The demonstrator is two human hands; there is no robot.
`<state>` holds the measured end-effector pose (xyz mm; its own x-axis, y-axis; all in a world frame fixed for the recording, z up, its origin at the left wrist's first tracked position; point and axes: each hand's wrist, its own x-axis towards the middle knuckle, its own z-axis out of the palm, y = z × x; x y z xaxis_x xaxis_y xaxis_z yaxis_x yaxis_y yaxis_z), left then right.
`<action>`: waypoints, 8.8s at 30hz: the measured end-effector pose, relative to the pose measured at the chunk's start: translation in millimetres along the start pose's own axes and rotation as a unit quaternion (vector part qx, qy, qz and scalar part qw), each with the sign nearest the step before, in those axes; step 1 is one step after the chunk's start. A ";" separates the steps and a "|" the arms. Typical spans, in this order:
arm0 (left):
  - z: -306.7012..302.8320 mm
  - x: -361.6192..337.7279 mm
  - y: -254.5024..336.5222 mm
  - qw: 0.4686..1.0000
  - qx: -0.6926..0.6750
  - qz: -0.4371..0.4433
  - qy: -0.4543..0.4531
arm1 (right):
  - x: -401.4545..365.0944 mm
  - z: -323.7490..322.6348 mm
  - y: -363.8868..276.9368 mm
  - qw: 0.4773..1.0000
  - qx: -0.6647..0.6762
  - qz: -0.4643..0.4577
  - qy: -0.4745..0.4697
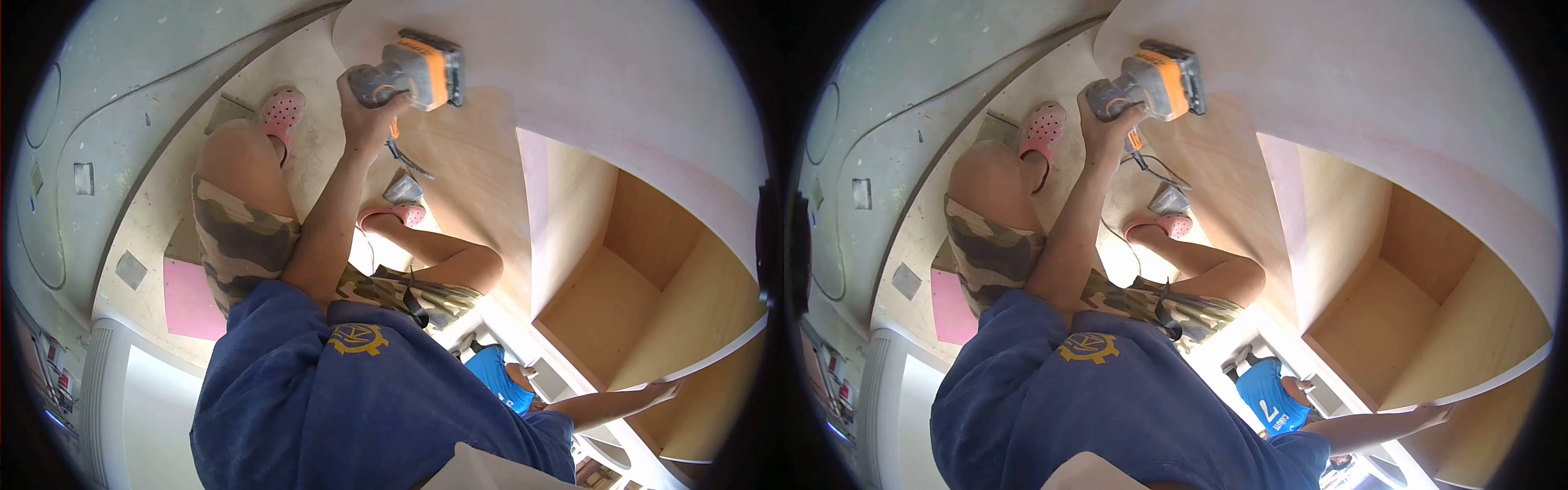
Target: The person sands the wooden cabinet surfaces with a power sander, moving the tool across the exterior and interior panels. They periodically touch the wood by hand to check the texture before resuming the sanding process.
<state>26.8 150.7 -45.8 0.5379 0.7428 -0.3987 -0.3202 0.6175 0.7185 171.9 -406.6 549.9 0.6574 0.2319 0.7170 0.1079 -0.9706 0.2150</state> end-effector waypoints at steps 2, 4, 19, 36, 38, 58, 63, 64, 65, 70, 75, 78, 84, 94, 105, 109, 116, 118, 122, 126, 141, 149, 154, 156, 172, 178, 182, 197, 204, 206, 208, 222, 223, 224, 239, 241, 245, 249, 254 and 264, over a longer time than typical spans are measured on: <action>9.5 -16.6 20.3 0.997 0.042 0.050 -0.037 | -9.1 0.9 6.9 1.000 0.011 0.013 0.003; 15.8 -30.8 32.3 0.949 0.202 0.213 -0.112 | -15.4 4.5 11.4 0.999 0.024 0.024 0.010; 8.6 -14.0 32.6 0.939 0.228 0.235 -0.109 | -33.9 -33.6 -27.9 0.979 0.131 0.147 0.050; 4.2 9.5 35.0 0.962 0.220 0.143 -0.071 | -40.2 -41.0 -9.3 0.990 0.067 0.118 0.049; 8.9 7.1 44.5 0.961 0.220 0.150 -0.070 | -39.0 -45.1 9.4 0.999 0.000 0.028 0.024; -17.5 9.0 -19.1 0.932 0.285 0.205 -0.085 | -38.8 -41.7 -10.2 0.972 0.117 0.189 0.076; -9.2 -7.8 -30.2 0.941 0.274 0.184 -0.075 | -23.3 -42.4 -41.8 0.974 0.120 0.176 0.080; -3.5 -12.0 -21.4 0.936 0.282 0.201 -0.070 | -22.7 -41.6 -44.0 0.974 0.120 0.175 0.078; 1.7 -14.9 -12.2 0.929 0.290 0.219 -0.065 | -23.0 -39.9 -45.0 0.974 0.122 0.176 0.075; 27.0 -25.7 41.0 0.913 0.304 0.260 -0.077 | -41.8 -40.3 -36.4 0.969 0.133 0.196 0.074; 55.2 -35.7 105.4 0.853 0.363 0.368 -0.079 | -30.1 -36.2 29.4 0.999 0.001 -0.015 0.043; 57.2 -14.7 122.7 0.861 0.345 0.369 -0.058 | -41.2 -30.8 -40.4 0.980 0.128 0.139 0.064; 18.2 41.2 75.1 0.916 0.292 0.268 -0.064 | -38.0 -36.0 -18.9 0.977 0.131 0.149 0.079; 27.3 -28.6 16.4 0.915 0.274 0.289 -0.069 | -23.0 -32.3 44.6 0.976 0.144 0.134 0.088; 6.0 30.0 25.3 0.974 0.183 0.132 -0.034 | -23.7 -41.1 51.6 0.998 0.009 0.018 0.054; 22.6 -29.4 11.8 0.958 0.206 0.191 -0.061 | -32.8 -38.5 16.1 0.993 0.016 0.094 0.073; 8.9 -35.7 -23.5 0.904 0.286 0.305 -0.092 | -45.0 -32.7 -30.5 0.971 0.113 0.183 0.099; -0.5 -17.9 -20.8 0.920 0.280 0.262 -0.076 | -45.1 -38.1 -17.9 0.978 0.096 0.162 0.093; 6.4 2.2 -1.4 0.930 0.264 0.250 -0.061 | -41.2 -35.5 18.1 0.987 0.061 0.113 0.091; 26.6 -15.6 44.1 0.932 0.243 0.259 -0.076 | -46.3 -34.2 8.5 0.979 0.127 0.133 0.087; 97.7 -44.5 208.5 0.762 0.347 0.504 -0.211 | -47.8 -31.2 -17.9 0.990 0.118 0.006 0.072; 25.2 7.3 94.3 0.775 0.370 0.471 -0.202 | -38.8 -26.8 -1.7 0.967 0.200 0.146 0.060; 8.8 13.5 63.1 0.850 0.358 0.342 -0.179 | -36.1 -30.9 -17.3 0.978 0.166 0.123 0.041; 18.2 8.6 73.8 0.827 0.355 0.391 -0.190 | -35.6 -31.2 7.0 0.988 0.129 0.082 0.038; 97.3 -33.9 162.9 0.756 0.230 0.594 -0.154 | -34.0 -25.7 59.5 0.996 -0.030 -0.079 0.019; 83.4 -60.5 106.8 0.748 0.201 0.598 -0.206 | -45.3 -33.5 -9.1 0.984 0.143 0.104 0.028; 89.8 -67.8 102.3 0.732 0.190 0.611 -0.234 | -39.1 -31.5 31.2 0.991 0.113 0.057 0.040; 63.7 -19.8 118.6 0.766 0.277 0.549 -0.189 | -41.3 -28.6 18.9 0.997 -0.006 -0.075 0.025; 68.5 -52.2 79.6 0.747 0.233 0.580 -0.228 | -45.2 -28.7 22.6 0.999 0.036 -0.014 0.033; 78.3 -60.4 99.9 0.747 0.230 0.579 -0.231 | -51.7 -28.8 -1.1 0.959 0.204 0.185 0.062; 91.7 -63.2 132.1 0.737 0.222 0.600 -0.215 | -50.6 -29.6 20.7 0.974 0.163 0.148 0.053; 144.0 -57.4 248.4 0.710 0.247 0.636 -0.175 | -47.3 -30.9 -31.2 0.991 0.103 0.079 0.037; 133.8 -53.6 235.7 0.702 0.261 0.637 -0.180 | -47.3 -30.8 -29.9 0.989 0.111 0.092 0.034; 123.5 -49.4 219.6 0.694 0.274 0.640 -0.184 | -46.3 -31.7 -28.3 0.987 0.120 0.103 0.033; 94.7 -37.6 163.4 0.727 0.236 0.619 -0.182 | -53.0 -29.2 -15.9 0.993 0.107 0.022 0.039; 108.4 -44.4 195.6 0.721 0.240 0.623 -0.186 | -46.8 -27.1 -8.9 0.996 0.077 -0.029 0.046; 142.7 -60.9 253.9 0.686 0.262 0.652 -0.187 | -47.0 -24.1 -16.6 0.984 0.171 0.006 0.037; 175.5 -69.2 299.0 0.708 0.231 0.642 -0.186 | -43.2 -26.8 -39.7 0.990 0.131 0.008 0.051; 170.1 -62.4 286.9 0.728 0.218 0.624 -0.184 | -42.5 -30.5 -61.3 0.970 0.225 0.086 0.035; 71.7 -25.7 122.2 0.753 0.295 0.560 -0.181 | -38.3 -18.6 -36.9 0.983 0.175 0.024 0.046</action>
<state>29.8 188.4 93.1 0.4003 0.5269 0.7498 -0.3863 -0.6449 0.6594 128.9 -378.4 526.9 0.5997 0.1752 0.7808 0.3395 -0.9393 -0.0500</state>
